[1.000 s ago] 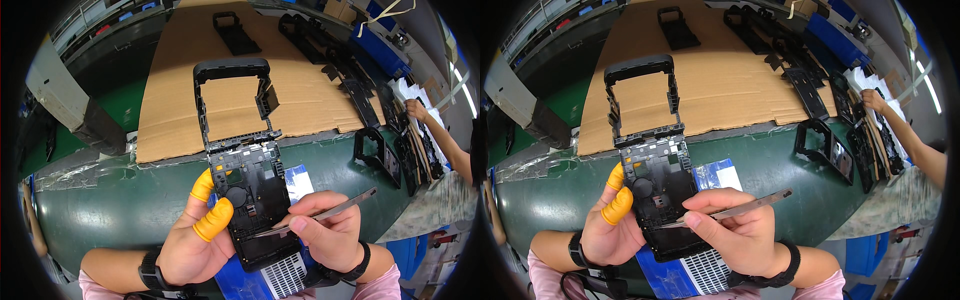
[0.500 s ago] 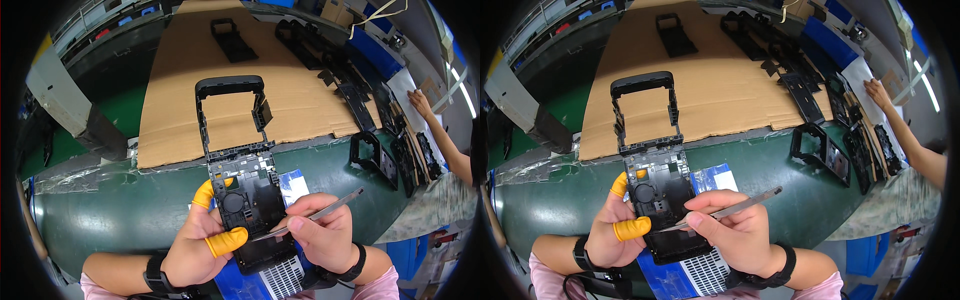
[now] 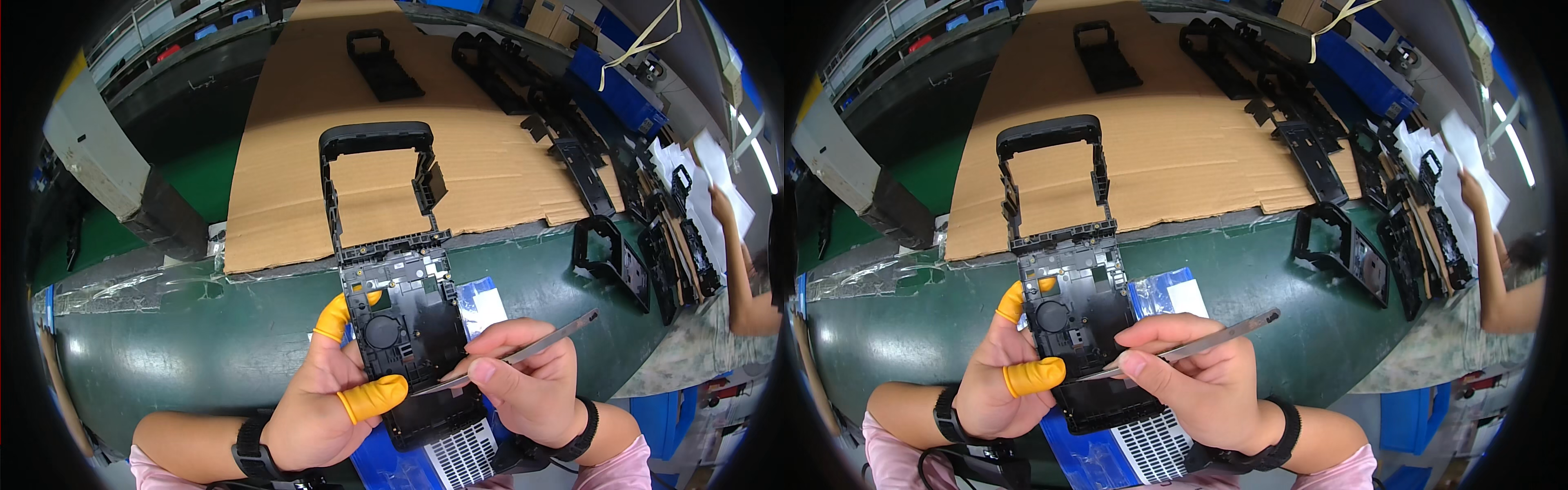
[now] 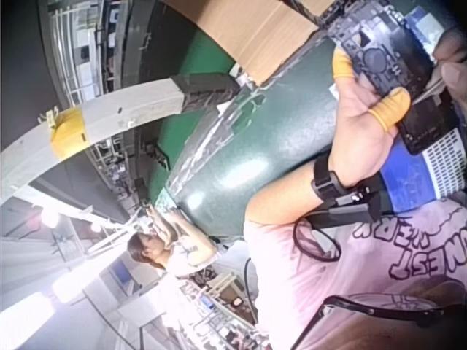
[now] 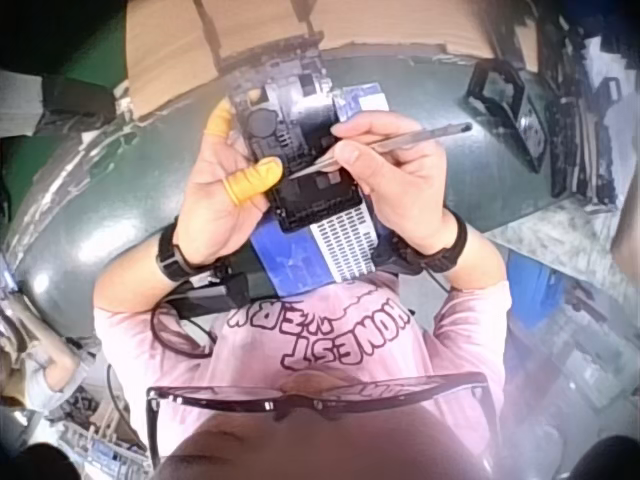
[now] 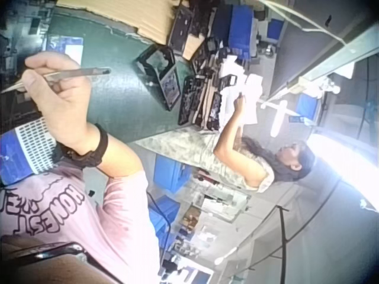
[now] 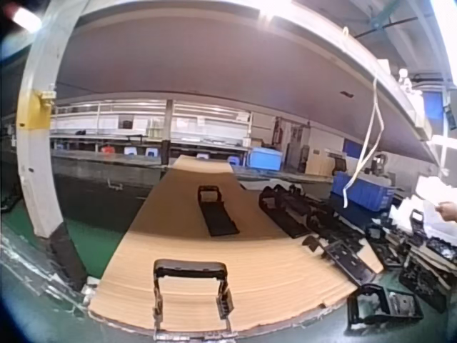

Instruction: The person is assembling a black plastic electronic housing component on a factory assembly line.

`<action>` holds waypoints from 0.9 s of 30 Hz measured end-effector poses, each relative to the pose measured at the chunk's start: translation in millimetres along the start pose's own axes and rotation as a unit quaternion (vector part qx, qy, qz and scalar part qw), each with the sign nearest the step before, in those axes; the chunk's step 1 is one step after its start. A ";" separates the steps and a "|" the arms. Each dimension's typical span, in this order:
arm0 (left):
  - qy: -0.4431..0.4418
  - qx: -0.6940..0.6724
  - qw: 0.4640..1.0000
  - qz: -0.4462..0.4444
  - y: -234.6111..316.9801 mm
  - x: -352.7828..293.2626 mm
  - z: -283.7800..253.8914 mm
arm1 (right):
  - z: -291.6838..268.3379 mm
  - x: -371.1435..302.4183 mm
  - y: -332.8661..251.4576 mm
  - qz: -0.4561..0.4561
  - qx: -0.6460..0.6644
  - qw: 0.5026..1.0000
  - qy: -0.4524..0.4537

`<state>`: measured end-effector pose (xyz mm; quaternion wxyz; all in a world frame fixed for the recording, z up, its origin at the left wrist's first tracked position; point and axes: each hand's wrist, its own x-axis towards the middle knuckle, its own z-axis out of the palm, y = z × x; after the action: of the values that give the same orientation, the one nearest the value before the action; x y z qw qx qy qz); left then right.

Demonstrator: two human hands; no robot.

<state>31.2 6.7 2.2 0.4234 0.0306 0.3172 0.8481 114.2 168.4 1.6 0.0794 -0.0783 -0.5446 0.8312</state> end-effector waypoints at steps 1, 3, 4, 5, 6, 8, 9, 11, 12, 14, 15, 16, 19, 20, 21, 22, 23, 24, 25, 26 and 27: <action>-0.001 0.008 1.000 0.002 0.0 -0.1 0.1 | 0.1 0.2 0.1 -0.004 -0.006 1.000 -0.002; 0.001 0.005 1.000 0.003 -0.5 0.0 0.5 | 0.1 0.5 0.6 -0.009 -0.012 1.000 -0.003; 0.002 0.003 1.000 0.004 -0.8 0.4 0.7 | -0.1 0.8 0.9 -0.014 -0.025 1.000 -0.002; 0.002 0.003 1.000 0.004 -0.6 0.7 0.5 | -0.2 1.1 1.1 -0.019 -0.039 0.999 -0.001; -0.008 -0.003 1.000 0.002 -0.2 0.7 -0.3 | 0.0 1.4 0.7 -0.020 -0.039 0.999 -0.001; -0.017 -0.010 1.000 0.000 -0.5 1.2 -1.5 | 0.6 2.1 -0.8 -0.021 -0.054 0.998 -0.002; -0.014 0.005 1.000 0.001 -0.8 1.0 -1.7 | 1.0 1.6 -1.1 -0.021 -0.054 0.998 -0.001; -0.011 0.021 1.000 0.002 -0.9 0.7 -2.6 | 1.7 0.7 -1.6 -0.021 -0.046 0.999 0.000; -0.015 0.069 0.997 0.007 -0.8 1.1 -4.3 | 2.1 0.5 -0.9 -0.022 -0.047 0.999 0.001; -0.021 0.117 0.993 0.011 -2.6 3.6 -7.2 | 2.5 -0.4 0.7 -0.046 -0.092 0.995 0.000; -0.015 0.135 0.990 0.023 -3.6 6.0 -8.5 | 3.2 0.2 -1.2 -0.046 -0.092 0.995 0.001; -0.010 0.153 0.987 0.036 -4.3 7.2 -9.5 | 4.2 1.7 -5.0 -0.032 -0.099 0.994 0.017; 0.003 0.146 0.987 0.071 -1.5 9.3 -10.4 | -9.9 5.2 -12.5 -0.076 -0.022 0.995 0.066; 0.009 0.148 0.985 0.087 1.6 10.5 -11.4 | -17.3 8.7 -18.3 -0.112 0.000 0.991 0.071; 0.025 0.131 0.985 0.113 6.6 12.7 -9.7 | -20.2 10.5 -24.8 -0.105 -0.010 0.989 0.104; 0.041 0.114 0.983 0.140 11.5 14.7 -8.0 | -22.3 11.7 -24.3 -0.105 -0.012 0.989 0.107; 0.051 0.086 0.982 0.161 16.9 15.7 -6.0 | -25.4 14.1 -20.3 -0.051 -0.053 0.992 0.101; 0.045 0.085 0.981 0.169 23.6 17.8 -5.8 | -29.1 16.3 -15.8 0.001 -0.095 0.991 0.098; 0.042 0.073 0.980 0.178 29.5 18.2 -6.7 | -34.6 20.1 -6.7 0.008 -0.096 0.991 0.087; 0.040 0.062 0.980 0.187 33.3 18.4 -6.7 | -39.3 21.8 -2.0 0.006 -0.098 0.991 0.092; 0.041 0.074 0.980 0.180 35.3 17.3 -4.0 | -42.3 24.5 3.0 0.017 -0.085 0.993 0.075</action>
<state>-5.9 1.9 15.1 0.2469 0.0834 0.3853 0.8852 99.3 210.3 -19.0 0.0993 -0.1560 -0.6043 0.7750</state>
